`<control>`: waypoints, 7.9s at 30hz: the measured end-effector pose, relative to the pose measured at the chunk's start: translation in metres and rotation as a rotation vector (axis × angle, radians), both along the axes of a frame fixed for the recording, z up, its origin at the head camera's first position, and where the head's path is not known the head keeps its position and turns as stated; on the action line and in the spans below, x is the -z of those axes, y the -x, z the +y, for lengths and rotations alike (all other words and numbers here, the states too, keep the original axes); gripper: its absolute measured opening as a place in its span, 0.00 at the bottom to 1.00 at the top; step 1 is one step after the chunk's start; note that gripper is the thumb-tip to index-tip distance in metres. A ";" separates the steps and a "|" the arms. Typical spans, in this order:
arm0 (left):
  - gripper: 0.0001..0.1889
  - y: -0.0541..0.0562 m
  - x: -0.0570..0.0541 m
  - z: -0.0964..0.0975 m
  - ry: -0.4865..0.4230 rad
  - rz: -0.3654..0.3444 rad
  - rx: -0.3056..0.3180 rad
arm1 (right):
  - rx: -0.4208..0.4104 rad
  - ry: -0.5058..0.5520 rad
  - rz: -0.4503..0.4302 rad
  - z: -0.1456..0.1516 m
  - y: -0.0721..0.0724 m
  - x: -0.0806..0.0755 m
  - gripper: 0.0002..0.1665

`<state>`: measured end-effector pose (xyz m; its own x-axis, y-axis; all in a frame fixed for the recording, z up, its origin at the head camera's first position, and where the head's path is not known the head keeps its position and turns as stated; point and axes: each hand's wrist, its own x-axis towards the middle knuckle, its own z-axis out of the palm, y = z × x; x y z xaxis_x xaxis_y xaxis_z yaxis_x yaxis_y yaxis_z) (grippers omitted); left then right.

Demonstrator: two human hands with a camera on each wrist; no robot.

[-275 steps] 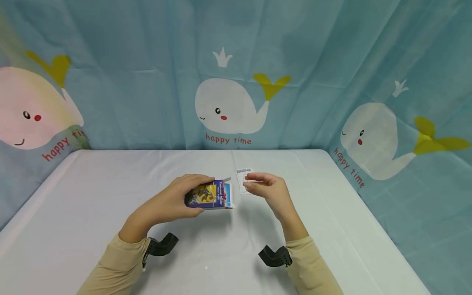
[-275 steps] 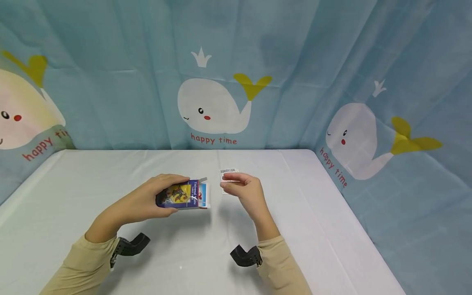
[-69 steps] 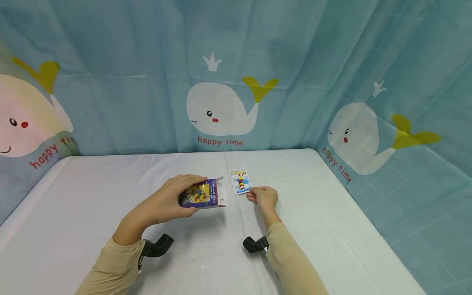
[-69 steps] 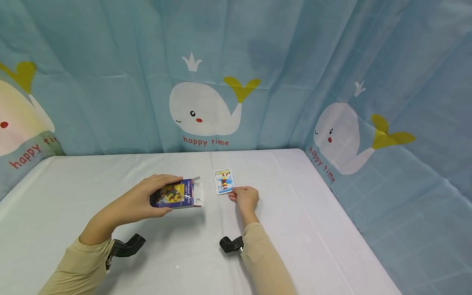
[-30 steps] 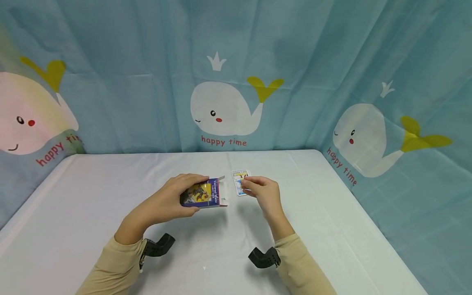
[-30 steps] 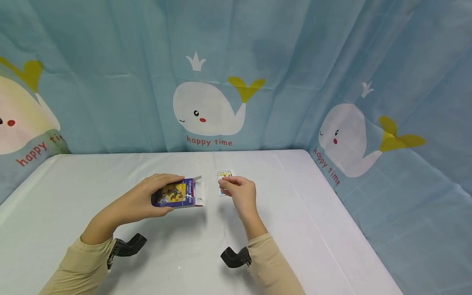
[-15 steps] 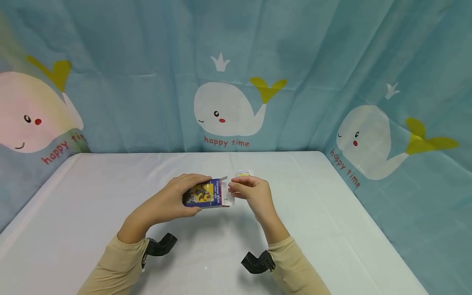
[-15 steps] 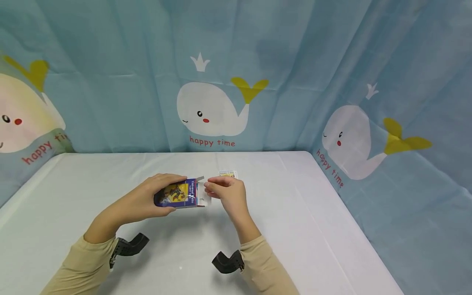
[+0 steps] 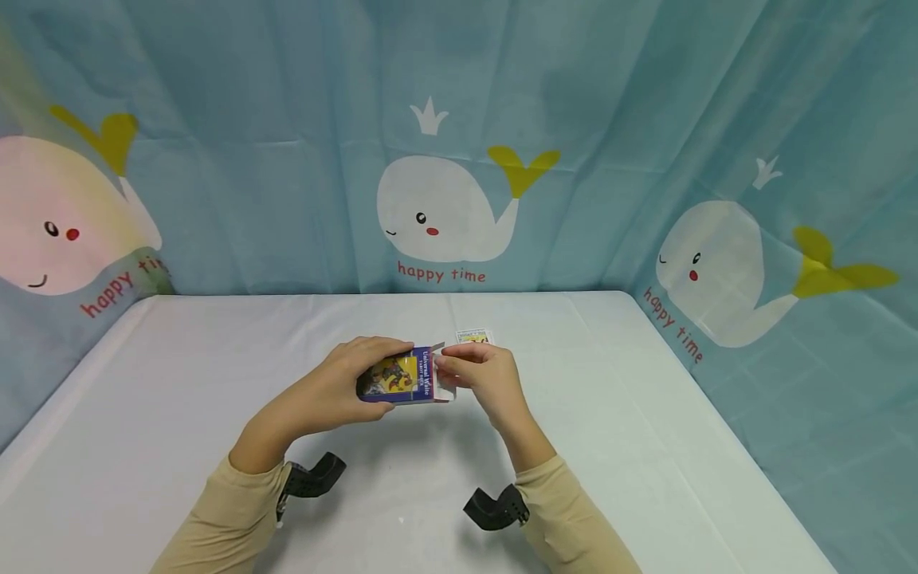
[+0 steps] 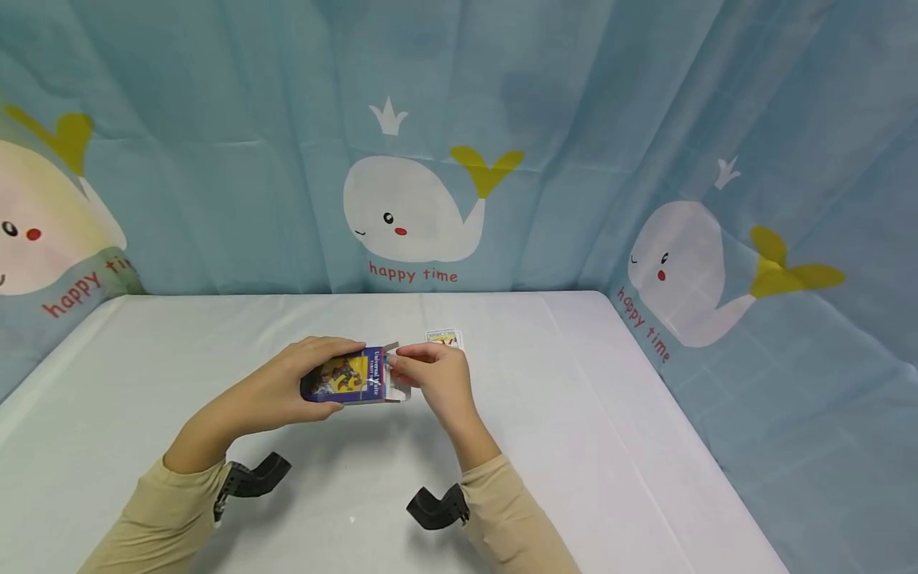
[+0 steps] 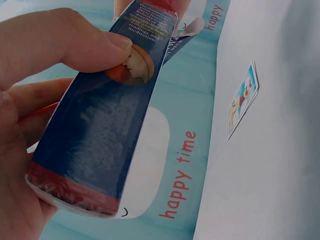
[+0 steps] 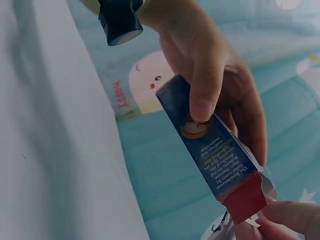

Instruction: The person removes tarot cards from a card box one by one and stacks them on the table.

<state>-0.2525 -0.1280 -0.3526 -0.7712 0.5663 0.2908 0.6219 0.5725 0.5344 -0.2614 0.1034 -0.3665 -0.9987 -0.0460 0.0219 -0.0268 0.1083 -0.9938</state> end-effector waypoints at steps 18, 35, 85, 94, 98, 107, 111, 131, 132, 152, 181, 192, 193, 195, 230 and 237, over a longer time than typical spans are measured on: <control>0.38 0.000 0.003 0.001 0.004 0.011 0.016 | 0.001 0.000 -0.027 -0.006 0.003 0.006 0.13; 0.38 0.000 0.000 0.003 0.021 0.020 0.013 | -0.019 -0.043 -0.020 -0.002 0.008 0.010 0.13; 0.38 -0.002 -0.004 -0.003 -0.008 0.009 -0.003 | -0.168 -0.215 -0.041 0.085 0.026 -0.012 0.13; 0.38 -0.003 -0.005 -0.003 0.001 0.002 -0.005 | -0.224 -0.227 -0.081 0.095 0.025 -0.008 0.13; 0.38 -0.003 -0.006 -0.003 0.000 0.003 -0.008 | -0.276 -0.213 -0.112 0.100 0.023 -0.004 0.13; 0.38 -0.003 -0.006 -0.004 -0.012 0.003 -0.006 | -0.379 -0.224 -0.146 0.101 0.020 0.005 0.12; 0.38 -0.003 -0.005 -0.006 -0.011 0.016 -0.004 | -0.415 -0.237 -0.149 0.102 0.018 0.009 0.11; 0.38 -0.001 -0.004 -0.008 -0.014 0.011 -0.011 | -0.128 0.093 -0.147 0.116 0.015 0.030 0.05; 0.38 -0.001 -0.004 -0.008 -0.013 0.011 -0.011 | -0.090 0.114 -0.152 0.115 0.016 0.031 0.05; 0.38 -0.002 -0.005 -0.005 -0.007 0.008 -0.005 | 0.249 0.193 -0.255 0.077 0.053 0.068 0.14; 0.38 -0.001 -0.003 -0.004 -0.008 0.003 0.003 | 0.336 0.094 -0.232 0.067 0.060 0.081 0.11; 0.38 -0.003 -0.004 -0.004 -0.006 -0.007 0.000 | 0.346 0.073 -0.218 0.065 0.060 0.083 0.08; 0.38 -0.003 -0.004 -0.004 -0.008 -0.008 0.001 | 0.348 0.071 -0.221 0.065 0.060 0.083 0.08; 0.38 -0.003 -0.005 -0.004 -0.009 -0.005 0.002 | 0.351 0.064 -0.225 0.065 0.061 0.083 0.08; 0.38 -0.004 -0.008 -0.004 -0.001 -0.005 -0.007 | 0.426 -0.042 -0.127 0.061 0.057 0.084 0.11; 0.38 -0.004 -0.009 -0.005 -0.008 0.008 -0.005 | 0.492 -0.278 0.076 0.049 0.070 0.079 0.24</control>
